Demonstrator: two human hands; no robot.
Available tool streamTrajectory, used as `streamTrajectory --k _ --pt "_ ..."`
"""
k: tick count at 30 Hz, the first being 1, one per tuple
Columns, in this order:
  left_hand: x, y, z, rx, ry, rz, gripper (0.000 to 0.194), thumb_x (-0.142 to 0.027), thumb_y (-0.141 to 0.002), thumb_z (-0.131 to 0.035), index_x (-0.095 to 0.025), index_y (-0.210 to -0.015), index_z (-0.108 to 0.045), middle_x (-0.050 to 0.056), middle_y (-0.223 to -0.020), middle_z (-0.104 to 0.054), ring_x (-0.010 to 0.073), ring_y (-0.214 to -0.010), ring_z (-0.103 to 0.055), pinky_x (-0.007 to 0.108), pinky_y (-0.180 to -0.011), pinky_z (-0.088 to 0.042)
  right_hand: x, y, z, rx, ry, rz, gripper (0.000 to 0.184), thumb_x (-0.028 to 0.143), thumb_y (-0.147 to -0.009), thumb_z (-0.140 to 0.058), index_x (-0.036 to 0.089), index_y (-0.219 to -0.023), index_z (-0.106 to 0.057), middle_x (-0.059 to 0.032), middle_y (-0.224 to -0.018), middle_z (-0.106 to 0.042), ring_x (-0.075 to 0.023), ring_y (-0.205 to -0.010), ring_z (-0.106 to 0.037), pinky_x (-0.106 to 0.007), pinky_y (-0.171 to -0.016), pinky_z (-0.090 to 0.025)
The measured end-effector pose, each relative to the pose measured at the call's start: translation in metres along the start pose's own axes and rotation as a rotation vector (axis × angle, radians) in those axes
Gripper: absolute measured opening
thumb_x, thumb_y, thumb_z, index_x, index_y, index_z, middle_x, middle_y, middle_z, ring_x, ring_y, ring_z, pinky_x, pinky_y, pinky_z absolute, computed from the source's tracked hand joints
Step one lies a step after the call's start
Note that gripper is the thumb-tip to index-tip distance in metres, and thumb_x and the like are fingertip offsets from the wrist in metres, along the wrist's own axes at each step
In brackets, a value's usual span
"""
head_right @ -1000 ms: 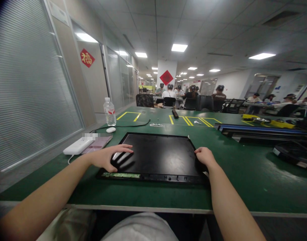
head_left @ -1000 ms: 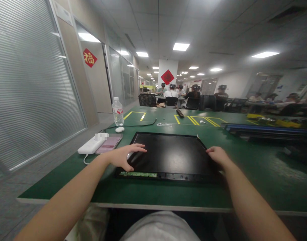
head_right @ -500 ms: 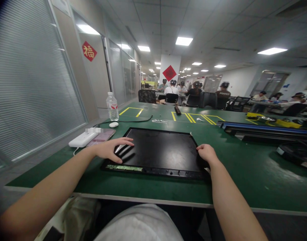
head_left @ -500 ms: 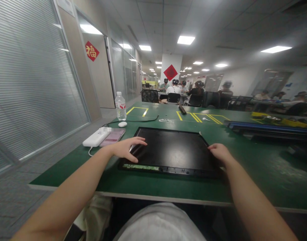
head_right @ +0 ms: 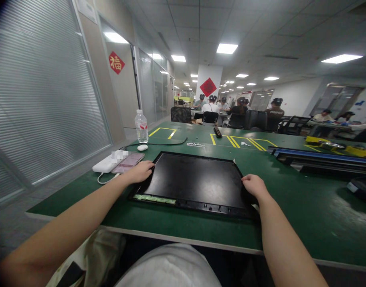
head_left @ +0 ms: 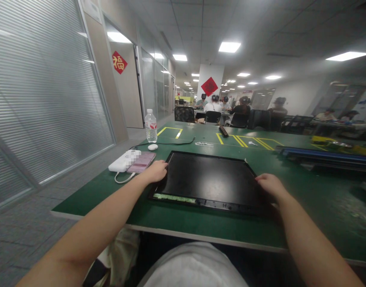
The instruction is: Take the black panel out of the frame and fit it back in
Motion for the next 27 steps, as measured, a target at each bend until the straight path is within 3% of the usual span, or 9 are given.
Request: streamTrajectory --k 14,27 --pt "0.0010 -0.0044 0.0017 -0.073 0.009 0.001 0.045 -0.014 -0.078 -0.052 -0.012 -0.118 -0.072 0.018 -0.123 -0.069 0.0308 -0.118 -0.061 0.038 -0.105 -0.042 -0.0058 -0.0038 -0.0046 -0.008 -0.078 -0.015 0.034 0.005 -0.065 -0.055 0.016 -0.088 -0.077 -0.0096 -0.082 -0.075 -0.0218 -0.075 -0.069 -0.029 -0.074 -0.051" --pt "-0.0010 0.0008 0.0020 -0.113 0.026 0.025 0.053 -0.010 -0.082 -0.040 -0.006 -0.130 -0.064 0.019 -0.131 -0.066 0.0297 -0.126 -0.058 0.039 -0.111 -0.039 -0.0016 -0.0019 -0.0021 -0.020 -0.051 -0.019 0.029 0.007 -0.068 -0.057 0.016 -0.087 -0.077 -0.0089 -0.080 -0.074 -0.0210 -0.076 -0.069 -0.027 -0.072 -0.050"
Point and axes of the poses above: each hand's wrist, its own y-axis away from the middle knuckle, its own z-axis out of the back of the hand, x = y × z, the point moved 5 cm from there along -y, towards the middle knuckle
